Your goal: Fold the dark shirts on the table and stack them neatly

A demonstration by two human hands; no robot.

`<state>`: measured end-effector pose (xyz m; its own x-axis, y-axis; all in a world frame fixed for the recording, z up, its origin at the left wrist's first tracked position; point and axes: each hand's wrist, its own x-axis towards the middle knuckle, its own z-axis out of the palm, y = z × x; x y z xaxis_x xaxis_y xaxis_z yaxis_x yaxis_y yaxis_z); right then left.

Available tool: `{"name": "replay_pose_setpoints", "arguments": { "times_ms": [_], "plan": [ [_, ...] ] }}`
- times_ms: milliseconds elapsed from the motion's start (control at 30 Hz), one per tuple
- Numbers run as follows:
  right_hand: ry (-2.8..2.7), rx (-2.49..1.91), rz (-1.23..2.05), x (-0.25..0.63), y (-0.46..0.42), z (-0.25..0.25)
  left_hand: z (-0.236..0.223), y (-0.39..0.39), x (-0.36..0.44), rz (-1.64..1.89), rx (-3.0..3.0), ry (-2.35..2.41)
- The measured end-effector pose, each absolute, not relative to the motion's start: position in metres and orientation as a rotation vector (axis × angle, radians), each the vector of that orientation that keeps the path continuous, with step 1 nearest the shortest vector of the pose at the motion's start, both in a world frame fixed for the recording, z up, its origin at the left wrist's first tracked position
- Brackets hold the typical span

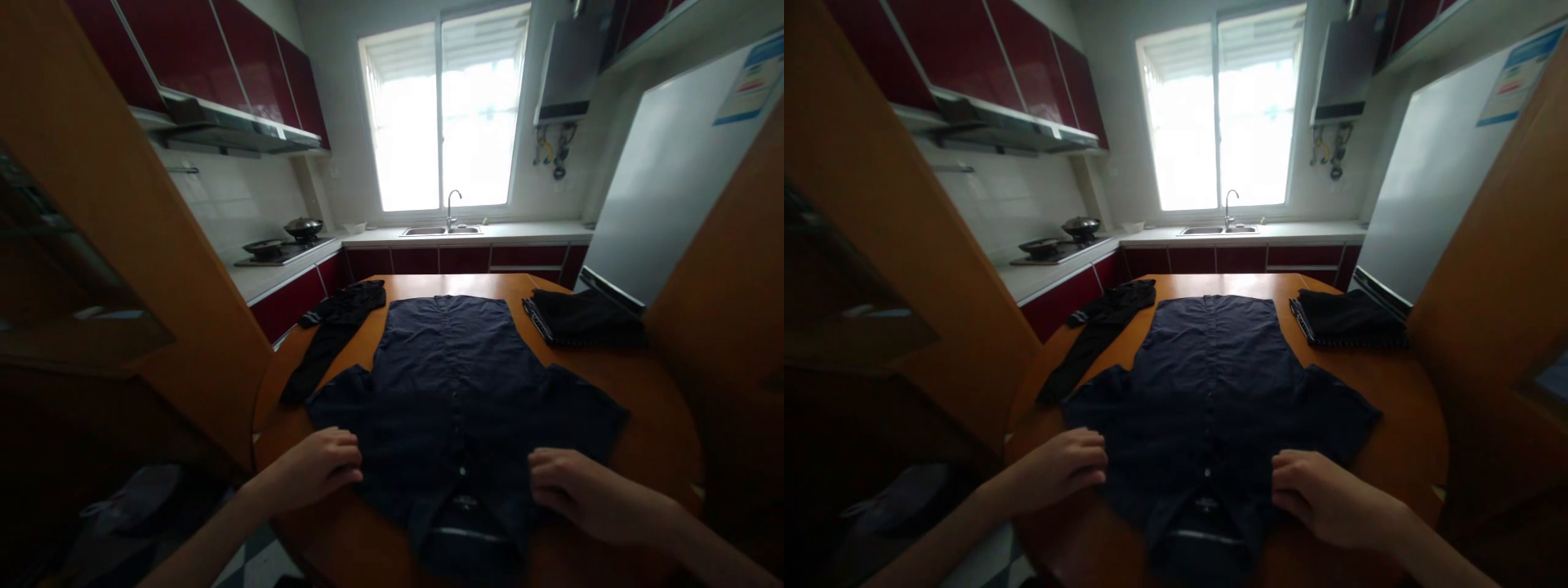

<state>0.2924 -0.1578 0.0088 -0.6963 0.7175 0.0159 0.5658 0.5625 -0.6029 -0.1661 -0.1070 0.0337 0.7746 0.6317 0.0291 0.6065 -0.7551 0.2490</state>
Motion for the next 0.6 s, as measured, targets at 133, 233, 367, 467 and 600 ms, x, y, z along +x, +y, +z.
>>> {"name": "replay_pose_setpoints", "arguments": {
  "times_ms": [133, 233, 367, 467, 600],
  "plan": [
    [-2.197, -1.066, 1.001, 0.258, -0.113, 0.023, 0.038, -0.088, -0.118, 0.465, 2.684, 1.173],
    [-1.924, -0.932, 1.354, 0.208, -0.063, 0.026, 0.022, -0.062, -0.08, 0.474, 2.737, 1.175],
    [-1.745, -0.806, 1.67, 0.145, 0.0, 0.013, -0.005, -0.033, -0.078, 0.362, 2.797, 1.546],
    [-1.915, -0.853, 1.414, 0.116, 0.042, -0.003, -0.017, -0.018, -0.112, 0.34, 2.693, 1.904],
    [-2.265, -0.845, 0.814, 0.089, 0.085, -0.021, -0.019, 0.003, -0.157, 0.343, 2.464, 2.101]
  ]
}}
